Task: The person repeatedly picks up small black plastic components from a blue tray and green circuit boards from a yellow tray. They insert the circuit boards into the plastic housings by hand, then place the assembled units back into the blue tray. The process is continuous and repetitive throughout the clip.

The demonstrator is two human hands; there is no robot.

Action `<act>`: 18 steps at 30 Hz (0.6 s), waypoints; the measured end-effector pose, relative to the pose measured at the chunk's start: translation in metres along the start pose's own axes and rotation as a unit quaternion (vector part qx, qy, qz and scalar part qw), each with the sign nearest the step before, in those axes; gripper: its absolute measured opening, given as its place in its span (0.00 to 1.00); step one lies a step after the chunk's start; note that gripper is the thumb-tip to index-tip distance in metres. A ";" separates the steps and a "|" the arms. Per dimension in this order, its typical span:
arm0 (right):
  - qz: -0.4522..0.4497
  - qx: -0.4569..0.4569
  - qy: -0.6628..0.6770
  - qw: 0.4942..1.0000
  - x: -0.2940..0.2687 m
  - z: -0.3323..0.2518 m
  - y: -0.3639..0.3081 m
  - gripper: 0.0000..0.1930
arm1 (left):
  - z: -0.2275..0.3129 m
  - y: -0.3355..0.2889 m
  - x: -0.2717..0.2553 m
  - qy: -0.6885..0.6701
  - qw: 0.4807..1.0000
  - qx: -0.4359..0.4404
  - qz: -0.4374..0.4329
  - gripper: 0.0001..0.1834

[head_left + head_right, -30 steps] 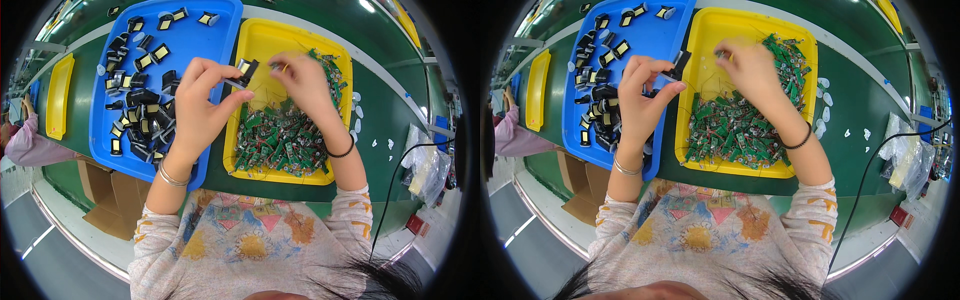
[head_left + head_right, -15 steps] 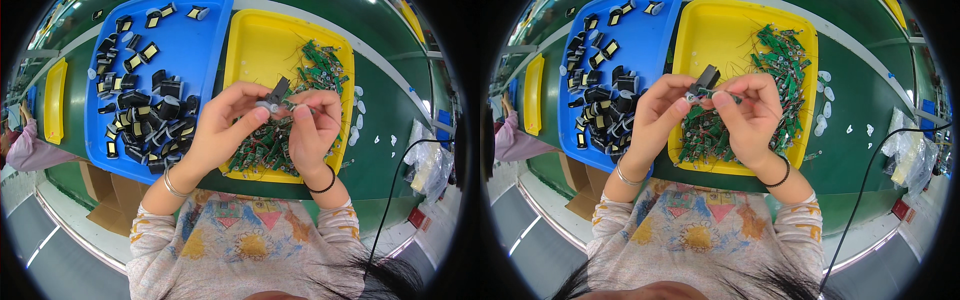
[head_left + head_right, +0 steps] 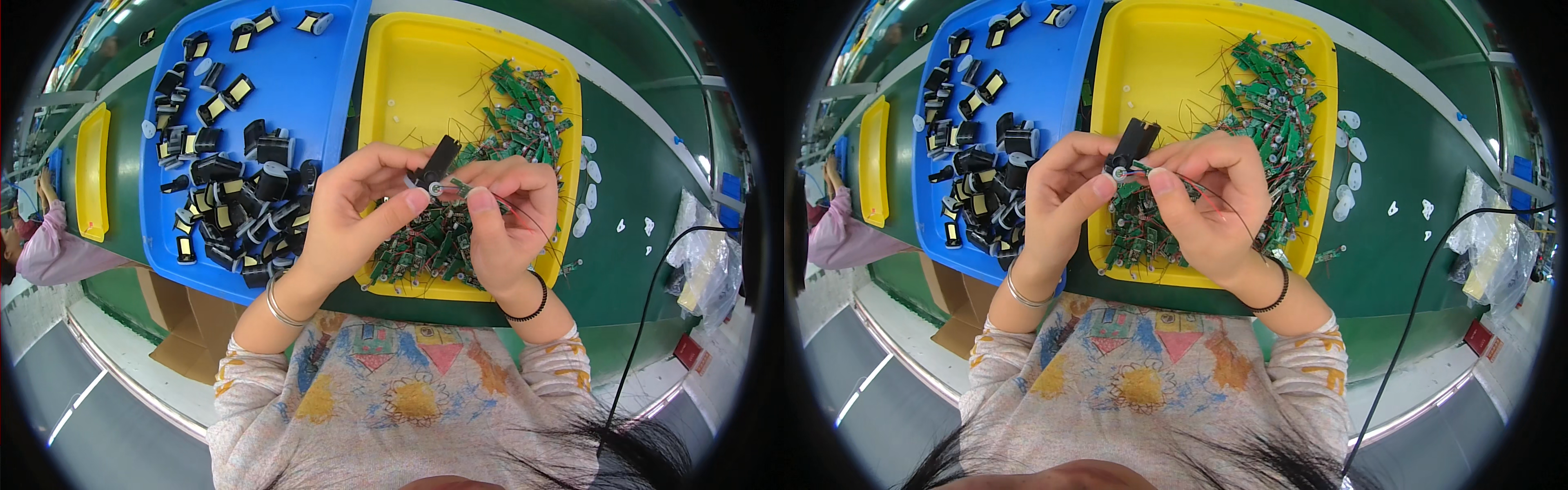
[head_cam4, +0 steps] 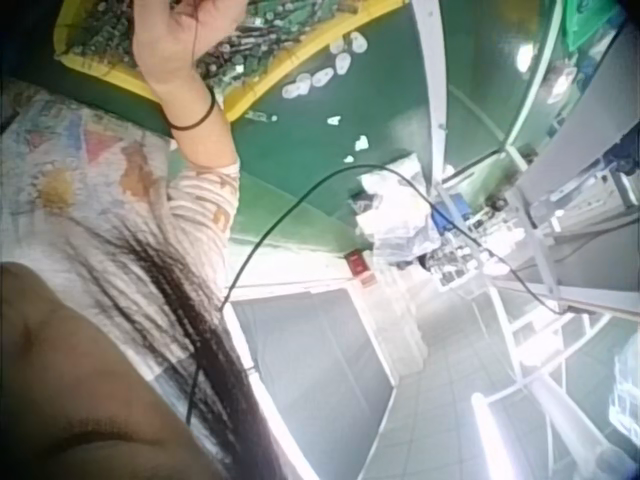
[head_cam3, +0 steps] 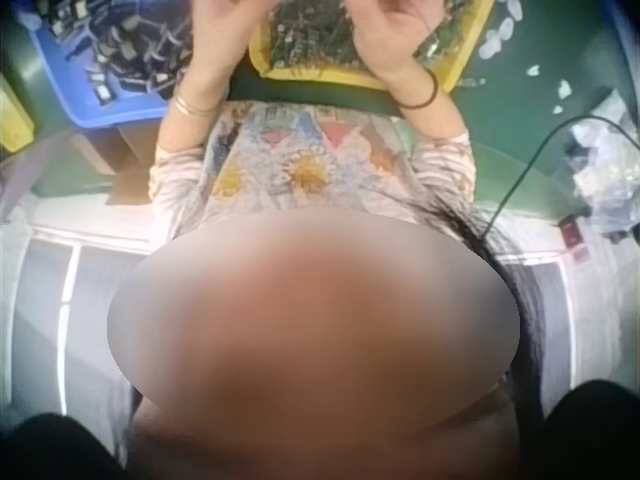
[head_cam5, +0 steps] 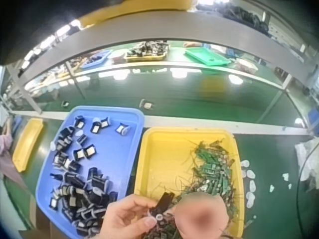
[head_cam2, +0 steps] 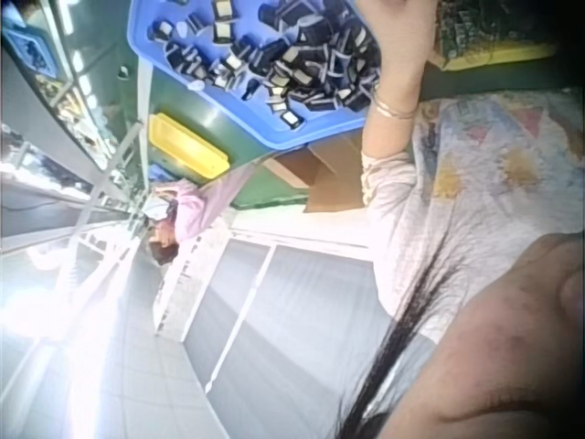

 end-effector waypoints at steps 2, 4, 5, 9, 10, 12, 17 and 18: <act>0.003 0.004 -0.009 1.000 -0.002 0.003 -0.002 0.11 | -0.003 0.001 0.001 -0.022 0.999 -0.024 0.003 0.12; -0.009 0.006 -0.017 1.000 0.000 0.002 -0.002 0.11 | 0.002 0.003 0.002 0.020 1.000 0.017 0.010 0.12; -0.015 0.007 -0.021 1.000 0.001 0.002 -0.002 0.11 | 0.005 0.003 0.002 0.040 0.998 0.037 0.014 0.11; -0.033 0.016 -0.039 0.999 0.005 0.004 -0.004 0.11 | 0.006 0.004 -0.007 0.128 0.990 0.017 0.050 0.13; -0.046 0.011 -0.044 0.998 0.006 0.005 -0.004 0.11 | 0.006 0.004 -0.008 0.123 0.991 0.012 0.053 0.13; -0.045 0.002 -0.044 0.998 0.006 0.004 -0.004 0.11 | 0.003 0.005 -0.010 0.085 0.995 0.004 0.046 0.12; -0.005 0.000 -0.020 1.000 0.001 0.003 -0.002 0.11 | 0.000 0.004 -0.005 0.017 1.000 0.013 0.014 0.14; -0.010 -0.005 -0.027 1.000 0.001 0.002 -0.001 0.10 | 0.000 0.005 -0.005 0.018 1.000 0.012 0.018 0.14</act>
Point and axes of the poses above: each hand's wrist, its own y-axis towards the middle knuckle, its own x-axis out of the palm, z = x × y, the point moved 10 cm from there along y, towards the middle knuckle, and after that the axes turned 13 degrees about -x, right-handed, at the moved point
